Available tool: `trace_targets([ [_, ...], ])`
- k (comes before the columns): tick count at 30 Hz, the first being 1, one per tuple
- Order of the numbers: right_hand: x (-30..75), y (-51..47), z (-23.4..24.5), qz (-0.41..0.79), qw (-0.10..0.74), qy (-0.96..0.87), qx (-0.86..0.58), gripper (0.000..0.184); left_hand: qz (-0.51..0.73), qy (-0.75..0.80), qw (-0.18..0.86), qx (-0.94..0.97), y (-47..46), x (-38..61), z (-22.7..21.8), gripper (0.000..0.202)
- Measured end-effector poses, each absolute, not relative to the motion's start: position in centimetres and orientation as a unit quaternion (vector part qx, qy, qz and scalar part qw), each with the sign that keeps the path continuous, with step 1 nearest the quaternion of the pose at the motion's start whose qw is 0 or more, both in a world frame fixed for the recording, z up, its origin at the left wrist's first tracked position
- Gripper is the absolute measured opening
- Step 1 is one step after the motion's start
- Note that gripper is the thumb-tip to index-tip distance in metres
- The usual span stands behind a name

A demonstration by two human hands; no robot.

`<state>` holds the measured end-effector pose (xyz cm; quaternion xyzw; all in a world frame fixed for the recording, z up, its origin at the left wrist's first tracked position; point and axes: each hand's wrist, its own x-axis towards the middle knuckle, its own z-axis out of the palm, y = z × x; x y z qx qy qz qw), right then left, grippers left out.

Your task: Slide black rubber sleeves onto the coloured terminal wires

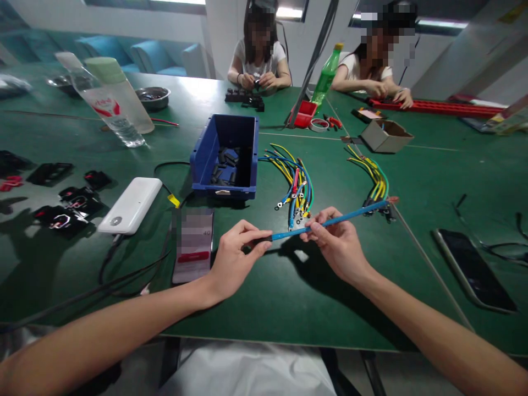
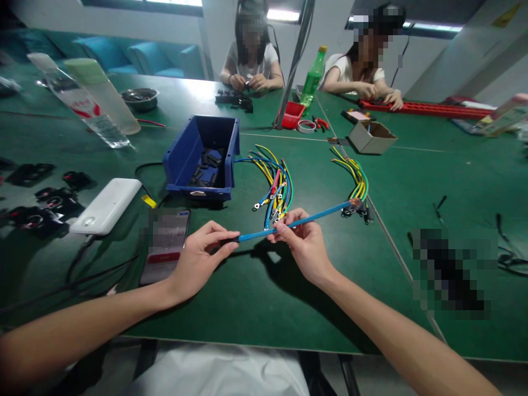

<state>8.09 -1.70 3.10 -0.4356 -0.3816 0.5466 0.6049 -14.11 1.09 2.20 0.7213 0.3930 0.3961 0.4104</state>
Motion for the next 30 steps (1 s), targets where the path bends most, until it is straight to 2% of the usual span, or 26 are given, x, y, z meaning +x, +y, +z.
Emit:
trace_targets([
  [5, 8.6, -2.0, 2.8, 0.495, 0.612, -0.440, -0.432, 0.020, 0.385, 0.391, 0.453, 0.703, 1.2, -14.0, 2.0, 0.016],
  [8, 8.6, -2.0, 2.9, 0.491, 0.611, -0.436, -0.441, 0.022, 0.403, 0.378, 0.405, 0.728, 1.1, -14.1, 2.1, 0.015],
  [12, 8.2, -1.7, 3.2, 0.543, 0.588, -0.387, -0.457, 0.025, 0.430, 0.339, 0.324, 0.771, 0.9, -14.2, 2.2, 0.017],
  [15, 7.9, -1.6, 3.2, 0.575, 0.579, -0.346, -0.463, 0.027, 0.424, 0.330, 0.304, 0.787, 0.8, -14.2, 2.3, 0.018],
  [25, 7.4, -1.9, 2.9, 0.562, 0.584, -0.382, -0.444, 0.026, 0.391, 0.382, 0.372, 0.750, 0.8, -14.1, 2.3, 0.017],
  [30, 7.4, -2.3, 3.2, 0.526, 0.563, -0.435, -0.466, 0.026, 0.401, 0.378, 0.355, 0.755, 0.8, -14.1, 2.0, 0.017],
])
